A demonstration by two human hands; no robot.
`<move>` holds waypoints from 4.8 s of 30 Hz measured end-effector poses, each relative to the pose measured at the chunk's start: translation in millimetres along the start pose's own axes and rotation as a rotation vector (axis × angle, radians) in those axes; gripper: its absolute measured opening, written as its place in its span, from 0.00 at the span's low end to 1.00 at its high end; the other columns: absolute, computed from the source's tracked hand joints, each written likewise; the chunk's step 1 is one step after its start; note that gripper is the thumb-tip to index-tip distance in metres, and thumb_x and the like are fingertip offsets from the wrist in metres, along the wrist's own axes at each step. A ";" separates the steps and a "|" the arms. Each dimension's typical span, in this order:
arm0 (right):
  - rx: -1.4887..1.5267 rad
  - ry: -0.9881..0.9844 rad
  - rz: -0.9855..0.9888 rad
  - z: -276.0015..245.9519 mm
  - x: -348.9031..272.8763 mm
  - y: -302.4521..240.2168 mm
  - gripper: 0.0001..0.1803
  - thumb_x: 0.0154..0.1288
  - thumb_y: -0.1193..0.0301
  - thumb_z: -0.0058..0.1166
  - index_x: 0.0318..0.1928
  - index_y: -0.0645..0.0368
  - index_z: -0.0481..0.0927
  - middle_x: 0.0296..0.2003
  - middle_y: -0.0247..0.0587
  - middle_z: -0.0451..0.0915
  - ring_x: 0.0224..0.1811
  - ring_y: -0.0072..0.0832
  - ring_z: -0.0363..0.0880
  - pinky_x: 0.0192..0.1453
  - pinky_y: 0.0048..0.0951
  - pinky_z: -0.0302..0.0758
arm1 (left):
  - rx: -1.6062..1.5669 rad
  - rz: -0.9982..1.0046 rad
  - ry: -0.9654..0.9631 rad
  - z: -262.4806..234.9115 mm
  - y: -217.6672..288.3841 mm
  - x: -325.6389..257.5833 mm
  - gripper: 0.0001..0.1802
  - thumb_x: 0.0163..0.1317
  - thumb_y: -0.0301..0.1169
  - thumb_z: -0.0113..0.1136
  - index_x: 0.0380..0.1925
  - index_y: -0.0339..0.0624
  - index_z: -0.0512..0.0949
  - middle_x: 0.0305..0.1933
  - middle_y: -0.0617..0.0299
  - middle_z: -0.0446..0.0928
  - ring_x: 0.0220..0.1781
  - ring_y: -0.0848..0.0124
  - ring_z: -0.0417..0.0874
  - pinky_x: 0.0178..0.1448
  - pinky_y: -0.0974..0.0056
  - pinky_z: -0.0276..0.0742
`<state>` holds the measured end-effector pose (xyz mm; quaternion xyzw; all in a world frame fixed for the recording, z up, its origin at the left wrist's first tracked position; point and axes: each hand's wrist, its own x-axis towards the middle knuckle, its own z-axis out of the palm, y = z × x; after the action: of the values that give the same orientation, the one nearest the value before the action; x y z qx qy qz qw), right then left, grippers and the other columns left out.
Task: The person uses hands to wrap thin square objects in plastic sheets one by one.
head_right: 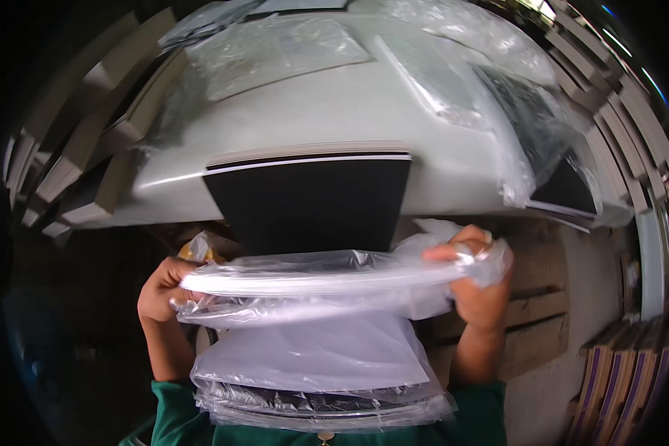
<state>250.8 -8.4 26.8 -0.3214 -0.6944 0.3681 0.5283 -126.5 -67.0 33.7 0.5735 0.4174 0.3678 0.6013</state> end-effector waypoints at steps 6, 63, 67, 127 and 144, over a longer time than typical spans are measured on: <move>1.394 -0.262 0.934 1.1 -87.0 129.1 0.18 0.59 0.71 0.49 0.50 0.60 0.67 0.17 0.26 0.67 0.13 0.10 0.61 0.22 0.16 0.64 | -0.742 -0.204 0.138 -9.9 -100.6 6.5 0.21 0.49 0.27 0.60 0.43 0.30 0.69 0.31 0.55 0.77 0.29 0.69 0.79 0.38 0.70 0.75; 0.888 -0.169 0.471 105.8 42.4 20.7 0.15 0.53 0.73 0.58 0.42 0.61 0.72 0.36 0.33 0.75 0.40 0.19 0.73 0.44 0.23 0.69 | 0.015 0.498 0.530 90.8 -19.4 84.0 0.05 0.54 0.26 0.59 0.29 0.35 0.77 0.27 0.64 0.77 0.31 0.80 0.74 0.38 0.75 0.69; 0.850 -0.135 0.475 106.5 37.3 28.3 0.14 0.53 0.71 0.59 0.39 0.59 0.72 0.34 0.31 0.74 0.38 0.19 0.72 0.43 0.23 0.68 | 0.219 0.562 0.543 82.2 -28.3 85.3 0.04 0.52 0.24 0.60 0.23 0.34 0.75 0.24 0.64 0.75 0.28 0.79 0.72 0.34 0.75 0.66; -0.971 0.151 0.035 57.1 59.3 7.3 0.34 0.40 0.88 0.46 0.49 0.41 0.75 0.55 0.35 0.62 0.25 0.31 0.71 0.29 0.30 0.69 | 0.943 0.420 0.780 -8.6 5.2 67.2 0.35 0.32 0.10 0.51 0.47 0.45 0.72 0.36 0.55 0.65 0.38 0.61 0.68 0.43 0.67 0.67; -0.770 0.218 -0.518 29.6 2.8 20.4 0.10 0.49 0.83 0.49 0.35 0.66 0.78 0.31 0.44 0.76 0.34 0.33 0.76 0.37 0.29 0.75 | 0.639 0.476 0.432 20.7 16.0 16.7 0.04 0.39 0.18 0.55 0.14 0.38 0.72 0.16 0.61 0.70 0.19 0.72 0.71 0.24 0.71 0.64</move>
<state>222.6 -0.5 5.8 -0.3470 -0.7779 -0.0956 0.5150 -100.5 -58.4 48.1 0.7207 0.4822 0.4597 0.1920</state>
